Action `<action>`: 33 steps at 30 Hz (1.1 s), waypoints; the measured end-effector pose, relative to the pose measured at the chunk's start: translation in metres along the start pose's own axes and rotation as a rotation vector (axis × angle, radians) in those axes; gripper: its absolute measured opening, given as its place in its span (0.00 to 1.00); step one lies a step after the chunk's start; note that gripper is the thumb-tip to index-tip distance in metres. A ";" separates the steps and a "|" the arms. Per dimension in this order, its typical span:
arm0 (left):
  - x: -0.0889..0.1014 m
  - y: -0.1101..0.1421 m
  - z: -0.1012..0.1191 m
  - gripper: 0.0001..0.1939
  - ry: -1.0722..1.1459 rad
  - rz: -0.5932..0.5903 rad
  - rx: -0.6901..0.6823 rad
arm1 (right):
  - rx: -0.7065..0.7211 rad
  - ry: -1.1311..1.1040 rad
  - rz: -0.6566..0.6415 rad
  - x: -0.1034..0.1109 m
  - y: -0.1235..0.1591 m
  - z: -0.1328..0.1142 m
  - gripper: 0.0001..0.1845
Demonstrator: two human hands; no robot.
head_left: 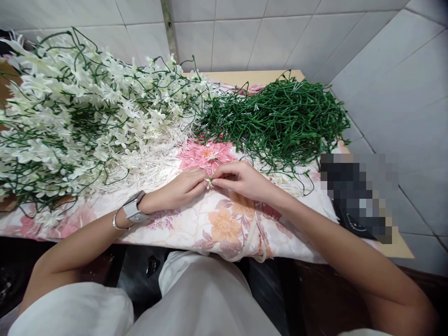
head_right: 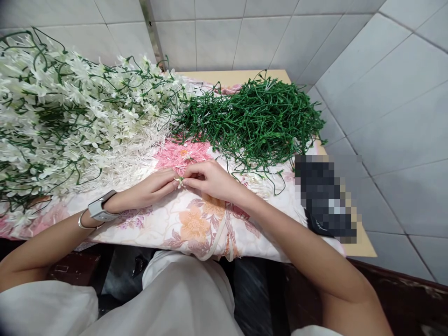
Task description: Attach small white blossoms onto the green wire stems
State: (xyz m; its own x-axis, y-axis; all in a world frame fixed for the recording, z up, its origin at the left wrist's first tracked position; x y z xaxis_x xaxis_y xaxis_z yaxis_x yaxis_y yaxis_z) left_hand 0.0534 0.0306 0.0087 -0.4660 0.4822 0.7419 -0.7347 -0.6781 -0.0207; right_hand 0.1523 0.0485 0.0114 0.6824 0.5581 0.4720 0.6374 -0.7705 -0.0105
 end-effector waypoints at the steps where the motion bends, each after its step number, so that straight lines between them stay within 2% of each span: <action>1: 0.001 0.000 0.000 0.14 -0.013 0.010 -0.005 | 0.007 0.002 -0.003 0.000 0.000 -0.001 0.06; 6: 0.004 -0.001 0.000 0.15 -0.055 0.019 -0.054 | 0.046 0.094 -0.005 0.000 0.000 -0.005 0.07; 11: -0.005 -0.001 -0.002 0.15 -0.098 -0.086 -0.105 | 0.198 0.346 0.029 -0.005 0.003 -0.013 0.07; 15: -0.008 -0.002 -0.003 0.14 -0.167 -0.082 -0.137 | 0.289 0.444 0.054 -0.011 0.006 -0.013 0.09; 25: -0.009 -0.001 0.000 0.14 -0.239 0.000 -0.152 | 0.368 0.419 0.171 -0.015 0.007 -0.010 0.13; 33: -0.010 -0.001 -0.002 0.14 -0.246 0.011 -0.123 | 0.358 0.358 0.124 -0.016 0.006 -0.011 0.13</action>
State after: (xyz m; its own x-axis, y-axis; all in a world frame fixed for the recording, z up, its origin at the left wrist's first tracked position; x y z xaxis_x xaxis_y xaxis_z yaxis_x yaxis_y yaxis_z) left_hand 0.0581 0.0273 -0.0003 -0.3519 0.3157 0.8812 -0.7912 -0.6034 -0.0999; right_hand 0.1412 0.0318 0.0132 0.6352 0.2808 0.7195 0.6848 -0.6355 -0.3565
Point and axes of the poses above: each hand's wrist, its own y-axis away from the middle knuckle, its own x-axis out of the back of the hand, z = x × y, the point moved 8 cm from there along -y, towards the middle knuckle, and after that the axes turned 4 degrees about -x, right-handed, at the moved point
